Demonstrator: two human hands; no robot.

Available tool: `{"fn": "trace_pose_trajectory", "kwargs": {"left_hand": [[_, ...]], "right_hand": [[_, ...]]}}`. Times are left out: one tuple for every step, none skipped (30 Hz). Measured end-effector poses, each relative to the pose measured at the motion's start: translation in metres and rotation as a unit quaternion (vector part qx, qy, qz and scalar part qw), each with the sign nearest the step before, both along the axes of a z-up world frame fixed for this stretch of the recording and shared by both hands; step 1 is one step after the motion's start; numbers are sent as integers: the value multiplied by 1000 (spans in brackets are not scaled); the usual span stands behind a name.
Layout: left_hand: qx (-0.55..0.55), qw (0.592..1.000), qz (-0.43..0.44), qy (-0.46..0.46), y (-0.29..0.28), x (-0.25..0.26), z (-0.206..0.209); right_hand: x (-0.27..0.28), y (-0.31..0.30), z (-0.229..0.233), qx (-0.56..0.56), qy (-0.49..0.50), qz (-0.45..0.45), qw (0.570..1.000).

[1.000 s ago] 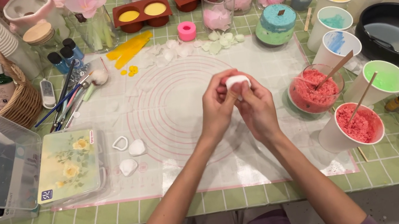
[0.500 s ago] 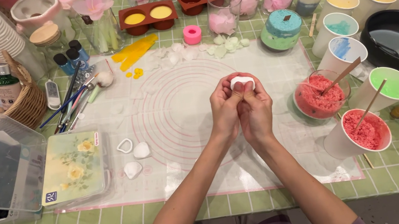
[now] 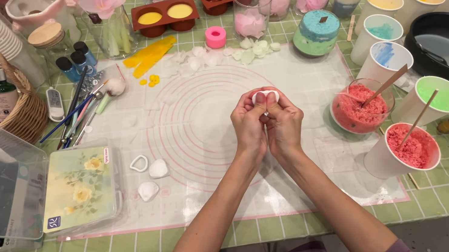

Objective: Molding and shaping small white wax pieces into decorative heart shapes using a cutter on a silicone mat.

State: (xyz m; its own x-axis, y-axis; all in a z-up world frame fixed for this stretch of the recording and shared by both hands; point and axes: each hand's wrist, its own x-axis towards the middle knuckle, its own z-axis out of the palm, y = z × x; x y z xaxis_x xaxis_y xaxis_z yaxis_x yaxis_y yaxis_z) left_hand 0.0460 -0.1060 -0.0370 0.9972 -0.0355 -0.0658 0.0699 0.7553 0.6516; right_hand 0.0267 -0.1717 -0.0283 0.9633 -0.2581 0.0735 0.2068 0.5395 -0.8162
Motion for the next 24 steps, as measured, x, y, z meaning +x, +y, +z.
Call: {"fn": "trace_pose_trajectory", "kwargs": {"left_hand": [[0, 1000, -1, 0, 0, 2, -4], [3, 1000, 6, -3, 0, 5, -9], [7, 1000, 13, -5, 0, 7, -13], [7, 1000, 12, -6, -1, 8, -15], [6, 1000, 11, -7, -1, 9, -17], [5, 1000, 9, -9, -1, 9, -20], [5, 1000, 9, -8, 0, 8, -20], [2, 1000, 6, -7, 1, 6, -19], [-2, 1000, 0, -7, 1, 6, -18], [-2, 1000, -2, -8, 6, 7, -17], [-30, 998, -33, -52, 7, 8, -16], [-58, 992, -64, -97, 7, 9, -15], [-60, 991, -73, -97, 9, 9, -11], [-41, 990, -73, -114, 10, 8, -8], [-22, 989, -72, -130, 11, 8, -4], [-24, 988, -81, -131, 12, 6, -1], [4, 985, -80, -155, 14, 5, 3], [32, 980, -78, -178, 16, 5, 7], [31, 980, -83, -179, 19, 4, 8], [54, 976, -89, -192, 22, 4, 10], [77, 971, -93, -205, 26, 3, 11], [77, 971, -95, -207, 25, 3, 11], [99, 968, -91, -214, 26, 2, 10], [120, 964, -88, -220, 28, 1, 10]], "right_hand": [[1, 1, -1, 0, 0, -1, 1000], [1, 1, -2, -3, -4, -1, 1000], [2, 2, -3, -5, -8, -2, 1000], [4, 0, -8, -5, -8, -2, 1000], [6, -2, -13, -5, -13, -1, 1000], [8, -4, -19, -5, -19, 1, 1000], [5, -2, -14, -5, -18, 0, 1000], [3, 0, -9, -7, -17, 1, 1000], [1, 1, -3, -9, -17, 0, 1000], [1, 2, -2, -9, -18, -3, 1000], [0, -1, 0, -6, -43, 21, 999], [0, -4, 1, -4, -68, 46, 997], [-2, -4, 3, -5, -69, 37, 997], [-3, -5, 4, -8, -81, 57, 995], [-5, -6, 5, -11, -93, 77, 993], [-10, -8, 13, -12, -93, 68, 993], [-15, -8, 21, -19, -103, 80, 991], [-19, -7, 29, -26, -112, 93, 989], [-21, -9, 30, -26, -112, 88, 989], [-24, -11, 31, -62, -120, 79, 988], [-25, -12, 32, -97, -127, 74, 984], [-27, -14, 34, -98, -128, 72, 984], [-29, -14, 36, -110, -121, 80, 983], [-31, -14, 38, -122, -113, 88, 982]]}}
